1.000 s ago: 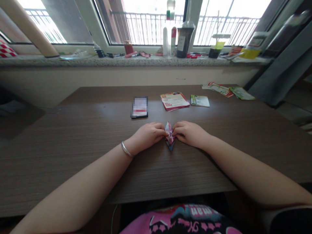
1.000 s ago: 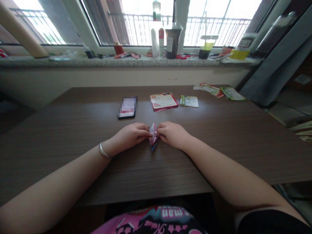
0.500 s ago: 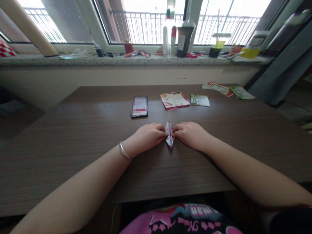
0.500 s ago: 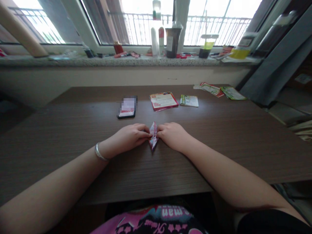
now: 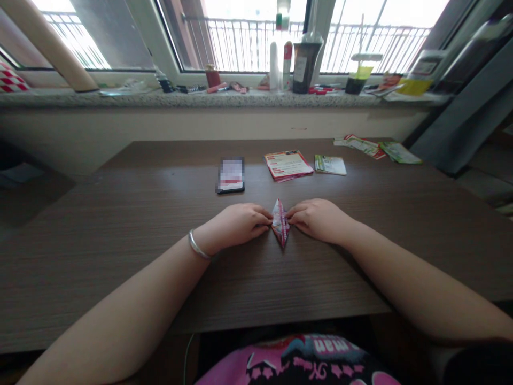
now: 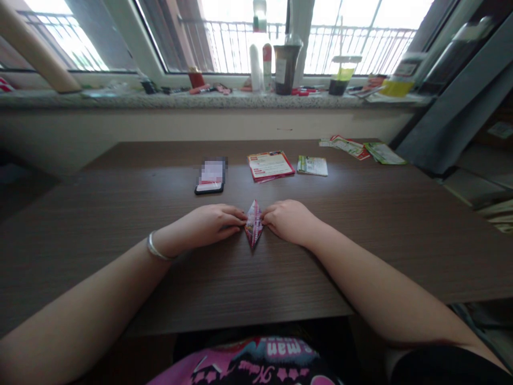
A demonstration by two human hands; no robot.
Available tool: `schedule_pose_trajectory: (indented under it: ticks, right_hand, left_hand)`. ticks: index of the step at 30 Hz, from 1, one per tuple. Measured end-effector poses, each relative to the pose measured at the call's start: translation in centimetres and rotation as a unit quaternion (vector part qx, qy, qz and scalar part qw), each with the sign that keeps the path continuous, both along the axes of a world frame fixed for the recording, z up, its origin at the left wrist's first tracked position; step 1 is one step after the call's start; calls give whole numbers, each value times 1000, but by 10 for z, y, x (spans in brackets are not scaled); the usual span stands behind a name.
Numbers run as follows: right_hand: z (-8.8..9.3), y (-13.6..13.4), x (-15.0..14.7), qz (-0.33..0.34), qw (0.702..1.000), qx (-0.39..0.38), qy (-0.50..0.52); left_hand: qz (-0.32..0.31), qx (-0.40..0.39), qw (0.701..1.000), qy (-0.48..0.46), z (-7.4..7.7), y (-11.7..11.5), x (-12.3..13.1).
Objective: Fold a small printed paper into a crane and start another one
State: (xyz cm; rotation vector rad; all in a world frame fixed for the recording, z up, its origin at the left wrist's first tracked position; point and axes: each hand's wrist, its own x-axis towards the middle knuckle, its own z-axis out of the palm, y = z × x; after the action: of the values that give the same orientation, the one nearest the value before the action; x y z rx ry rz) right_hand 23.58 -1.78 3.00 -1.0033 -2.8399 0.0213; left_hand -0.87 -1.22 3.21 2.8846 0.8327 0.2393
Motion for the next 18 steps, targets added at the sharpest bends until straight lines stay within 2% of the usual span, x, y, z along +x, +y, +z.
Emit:
schedule_pose_trajectory:
  ticks: [3, 8, 12, 18]
  right_hand:
    - [-1, 3, 3, 15, 1000, 2, 14]
    - [-6, 7, 8, -23, 999, 20, 43]
    - [-13, 11, 8, -47, 996, -15, 69]
    - [-22, 16, 9, -77, 993, -30, 78]
  left_hand:
    - [2, -4, 1000, 1, 0, 0, 0]
    - [7, -6, 999, -38, -7, 2, 3]
    - [-6, 35, 995, -95, -14, 4, 6]
    - [10, 103, 991, -81, -17, 0, 7]
